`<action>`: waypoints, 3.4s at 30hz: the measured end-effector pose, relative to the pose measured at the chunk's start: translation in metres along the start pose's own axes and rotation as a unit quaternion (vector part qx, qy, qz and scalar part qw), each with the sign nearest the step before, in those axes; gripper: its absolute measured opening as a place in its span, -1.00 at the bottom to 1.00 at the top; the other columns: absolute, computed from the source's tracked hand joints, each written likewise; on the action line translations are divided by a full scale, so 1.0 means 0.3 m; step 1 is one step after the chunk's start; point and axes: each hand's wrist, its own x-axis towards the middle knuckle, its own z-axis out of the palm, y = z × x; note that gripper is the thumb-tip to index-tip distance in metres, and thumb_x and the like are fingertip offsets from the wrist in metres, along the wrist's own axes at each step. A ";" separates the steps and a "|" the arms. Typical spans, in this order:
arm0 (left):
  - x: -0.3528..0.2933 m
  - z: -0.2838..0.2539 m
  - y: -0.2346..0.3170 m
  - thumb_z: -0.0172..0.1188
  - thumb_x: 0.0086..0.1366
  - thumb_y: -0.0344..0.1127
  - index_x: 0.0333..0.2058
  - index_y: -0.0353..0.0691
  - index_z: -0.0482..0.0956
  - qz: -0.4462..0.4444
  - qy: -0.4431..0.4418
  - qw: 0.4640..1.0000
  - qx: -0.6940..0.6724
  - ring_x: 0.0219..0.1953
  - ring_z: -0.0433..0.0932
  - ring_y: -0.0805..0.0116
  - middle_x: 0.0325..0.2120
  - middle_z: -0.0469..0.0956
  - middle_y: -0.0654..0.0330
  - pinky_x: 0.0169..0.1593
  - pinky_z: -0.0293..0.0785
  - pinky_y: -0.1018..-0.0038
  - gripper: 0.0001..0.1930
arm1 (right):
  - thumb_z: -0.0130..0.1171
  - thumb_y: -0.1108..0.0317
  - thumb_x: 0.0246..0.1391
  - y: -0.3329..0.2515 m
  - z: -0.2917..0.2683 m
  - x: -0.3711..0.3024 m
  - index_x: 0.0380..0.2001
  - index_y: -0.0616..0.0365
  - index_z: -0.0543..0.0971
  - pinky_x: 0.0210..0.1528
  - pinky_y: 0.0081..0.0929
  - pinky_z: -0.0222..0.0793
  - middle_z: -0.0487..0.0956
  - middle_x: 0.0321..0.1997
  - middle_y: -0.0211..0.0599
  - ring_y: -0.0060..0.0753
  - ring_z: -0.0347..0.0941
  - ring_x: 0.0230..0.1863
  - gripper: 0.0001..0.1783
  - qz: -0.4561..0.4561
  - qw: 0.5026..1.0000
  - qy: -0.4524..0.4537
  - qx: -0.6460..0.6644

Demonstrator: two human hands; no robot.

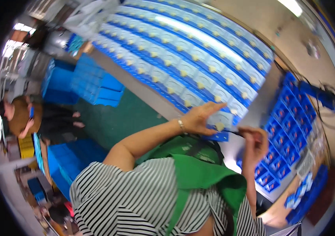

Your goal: Adjusting and assembling analog meters using a screwdriver at a workbench.

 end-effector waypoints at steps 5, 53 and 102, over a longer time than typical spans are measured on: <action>-0.019 -0.049 0.046 0.45 -0.17 -0.24 0.28 -0.18 0.15 -0.045 0.072 0.994 -0.061 -0.04 0.48 0.17 -0.06 0.45 0.03 0.03 0.42 0.39 -0.01 | 0.01 0.44 0.16 0.075 -0.038 0.102 -0.27 0.21 0.44 -0.49 -0.62 0.31 0.38 -0.57 -0.43 -0.56 0.30 -0.58 -0.90 0.015 0.961 0.136 0.239; 0.127 0.004 0.115 0.48 -0.12 -0.26 0.31 -0.20 0.05 -0.112 -0.080 0.951 -0.277 0.14 0.37 0.27 0.09 0.36 0.05 0.20 0.31 0.34 0.04 | 0.25 0.53 0.01 0.299 -0.042 -0.099 -0.31 0.22 0.64 -0.18 -0.59 0.47 0.65 -0.30 -0.37 -0.63 0.53 -0.30 -0.87 0.203 0.926 -0.076 0.310; 0.192 0.134 -0.018 0.28 0.00 -0.38 0.13 -0.24 0.35 -0.004 -0.011 1.000 0.025 0.07 0.37 -0.02 0.02 0.41 -0.04 0.14 0.30 0.26 -0.36 | 0.22 0.32 0.02 0.530 -0.324 0.549 -0.39 0.25 0.57 -0.50 -0.42 0.44 0.59 -0.57 -0.17 -0.31 0.58 -0.56 -0.81 0.083 0.969 0.075 -0.221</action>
